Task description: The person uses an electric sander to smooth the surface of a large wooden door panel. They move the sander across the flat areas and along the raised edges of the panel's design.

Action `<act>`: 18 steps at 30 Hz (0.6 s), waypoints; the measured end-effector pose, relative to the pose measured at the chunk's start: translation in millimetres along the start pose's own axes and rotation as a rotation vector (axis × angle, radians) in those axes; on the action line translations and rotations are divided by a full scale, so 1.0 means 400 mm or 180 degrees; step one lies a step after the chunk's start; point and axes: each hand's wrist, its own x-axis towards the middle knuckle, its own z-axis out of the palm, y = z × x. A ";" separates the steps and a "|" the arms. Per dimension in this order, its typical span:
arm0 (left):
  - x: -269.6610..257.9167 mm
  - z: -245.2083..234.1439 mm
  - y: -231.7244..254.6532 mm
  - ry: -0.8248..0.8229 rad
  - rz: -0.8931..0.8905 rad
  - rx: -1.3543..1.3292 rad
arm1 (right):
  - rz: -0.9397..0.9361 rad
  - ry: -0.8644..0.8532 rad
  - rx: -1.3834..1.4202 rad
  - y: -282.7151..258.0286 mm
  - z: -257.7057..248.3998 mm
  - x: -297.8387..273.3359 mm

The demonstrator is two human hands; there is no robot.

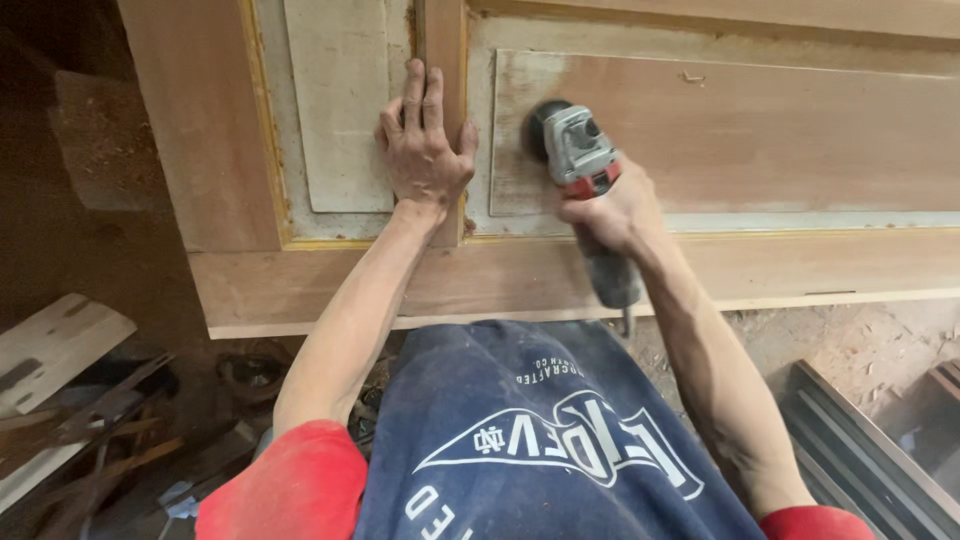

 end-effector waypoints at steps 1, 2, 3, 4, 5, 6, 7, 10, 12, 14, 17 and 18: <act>-0.001 -0.001 -0.001 -0.0012 0.0010 0.0007 | 0.0188 -0.0046 0.0093 0.009 -0.005 0.001; 0.000 0.001 0.000 -0.0005 0.0020 0.0031 | 0.0376 -0.0093 0.0186 0.016 -0.007 0.001; -0.007 0.000 -0.005 -0.0012 0.0036 0.0056 | 0.0576 -0.0142 0.0285 0.020 0.001 -0.009; -0.016 -0.003 -0.008 -0.0018 0.0052 0.0080 | 0.0589 -0.0206 0.0225 0.020 0.009 -0.018; -0.014 0.001 -0.008 0.0009 0.0070 0.0072 | 0.0577 -0.0252 0.0148 0.016 0.007 -0.016; -0.011 0.004 -0.007 0.0035 0.0089 0.0064 | 0.0566 -0.0298 0.0070 0.008 0.006 -0.015; -0.006 0.008 -0.005 0.0076 0.0095 0.0057 | 0.0378 -0.0175 0.0075 -0.002 0.006 -0.010; -0.011 0.009 -0.007 -0.0006 0.0110 0.0074 | 0.0262 -0.0053 0.0333 -0.030 0.019 -0.014; -0.017 0.005 -0.013 0.0021 0.0133 0.0099 | 0.0722 -0.0246 0.0789 -0.040 0.020 -0.011; -0.012 0.005 -0.007 0.0041 0.0125 0.0055 | 0.0354 -0.0176 0.0347 -0.051 0.010 0.000; -0.006 0.003 -0.007 0.0055 0.0098 -0.0036 | 0.0466 -0.0226 0.0104 -0.072 0.003 0.017; -0.009 0.001 -0.009 0.0066 0.0099 -0.0046 | 0.0628 -0.0272 0.0102 -0.081 0.007 0.017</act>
